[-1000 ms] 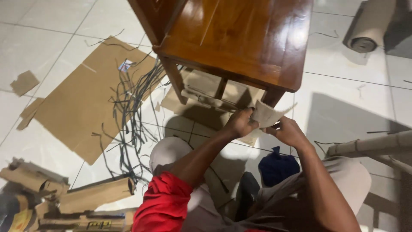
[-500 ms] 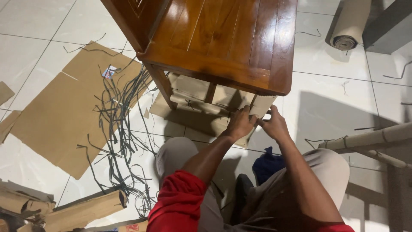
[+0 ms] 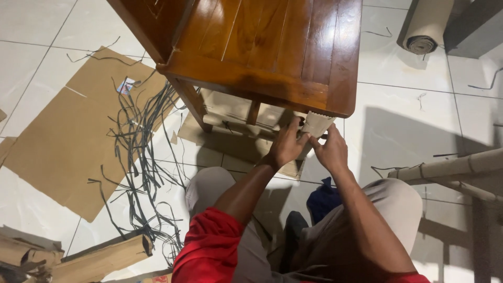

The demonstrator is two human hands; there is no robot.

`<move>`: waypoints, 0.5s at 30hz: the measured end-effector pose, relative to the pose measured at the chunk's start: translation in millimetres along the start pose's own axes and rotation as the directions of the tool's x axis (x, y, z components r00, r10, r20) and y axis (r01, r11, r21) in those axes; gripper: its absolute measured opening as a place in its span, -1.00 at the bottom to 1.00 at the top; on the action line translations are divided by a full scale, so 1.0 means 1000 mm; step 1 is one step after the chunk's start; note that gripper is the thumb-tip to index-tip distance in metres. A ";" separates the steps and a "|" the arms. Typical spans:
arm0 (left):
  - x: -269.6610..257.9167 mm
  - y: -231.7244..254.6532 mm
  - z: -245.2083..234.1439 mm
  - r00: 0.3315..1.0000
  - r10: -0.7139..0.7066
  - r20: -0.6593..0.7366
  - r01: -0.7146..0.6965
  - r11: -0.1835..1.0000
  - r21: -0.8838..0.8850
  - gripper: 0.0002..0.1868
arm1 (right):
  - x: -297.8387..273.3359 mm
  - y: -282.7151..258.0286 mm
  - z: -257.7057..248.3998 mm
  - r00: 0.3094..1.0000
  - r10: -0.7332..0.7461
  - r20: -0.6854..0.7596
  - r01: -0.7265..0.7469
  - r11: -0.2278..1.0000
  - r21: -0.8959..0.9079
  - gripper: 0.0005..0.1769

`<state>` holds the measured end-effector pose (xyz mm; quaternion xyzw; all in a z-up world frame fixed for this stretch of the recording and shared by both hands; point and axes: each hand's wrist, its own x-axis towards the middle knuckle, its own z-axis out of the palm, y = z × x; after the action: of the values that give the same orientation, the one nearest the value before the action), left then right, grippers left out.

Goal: Wrapping a wooden chair leg with protective cardboard and securing it with plastic ties

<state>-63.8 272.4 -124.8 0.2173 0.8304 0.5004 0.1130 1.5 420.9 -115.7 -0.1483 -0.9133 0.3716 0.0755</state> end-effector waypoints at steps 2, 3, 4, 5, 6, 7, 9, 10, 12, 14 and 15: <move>0.000 0.001 0.004 1.000 0.016 0.022 -0.016 1.000 -0.012 -0.52 | -0.005 -0.013 -0.001 0.999 -0.029 -0.035 0.030 0.999 0.032 -0.39; 0.000 0.001 0.006 0.999 0.030 0.043 -0.029 0.999 -0.025 -0.52 | -0.007 -0.020 -0.002 0.996 -0.057 -0.068 0.062 0.996 0.064 -0.39; 0.001 0.004 0.006 0.999 0.030 0.045 -0.029 0.999 -0.026 -0.52 | -0.008 -0.021 -0.001 0.996 -0.055 -0.069 0.060 0.996 0.062 -0.39; 0.001 0.007 0.005 0.998 0.043 0.051 -0.041 0.998 -0.044 -0.48 | -0.009 -0.023 0.000 0.996 -0.045 -0.083 0.053 0.994 0.095 -0.36; 0.002 0.010 0.004 0.997 0.058 0.056 -0.054 0.997 -0.062 -0.43 | -0.010 -0.024 0.001 0.995 -0.035 -0.097 0.047 0.991 0.127 -0.33; 0.001 0.011 0.005 0.997 0.060 0.057 -0.056 0.996 -0.063 -0.43 | -0.009 -0.020 0.007 0.994 -0.034 -0.100 0.047 0.991 0.126 -0.33; 0.002 0.014 0.004 0.997 0.064 0.052 -0.053 0.982 -0.179 -0.36 | -0.006 -0.012 0.017 0.988 0.042 -0.148 -0.028 0.995 0.093 -0.36; 0.008 0.006 0.011 0.996 0.065 0.055 -0.054 0.982 -0.180 -0.36 | -0.005 -0.006 0.022 0.988 0.045 -0.151 -0.031 0.995 0.093 -0.36; 0.019 -0.009 0.025 0.997 0.070 0.025 -0.067 0.990 -0.123 -0.28 | -0.001 0.006 0.033 0.973 0.039 -0.225 -0.016 0.995 0.102 -0.33; 0.016 0.002 0.019 0.995 0.099 0.026 -0.094 0.985 -0.145 -0.31 | 0.003 0.015 0.041 0.972 0.035 -0.233 -0.014 0.996 0.090 -0.40; 0.014 0.007 0.016 0.992 0.126 0.025 -0.121 0.979 -0.166 -0.33 | 0.005 0.019 0.046 0.971 0.029 -0.239 -0.011 0.997 0.079 -0.47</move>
<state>-68.3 294.4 -126.0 0.2671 0.7690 0.5695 0.1137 -10.4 405.5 -161.2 -0.1983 -0.8810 0.3867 0.1872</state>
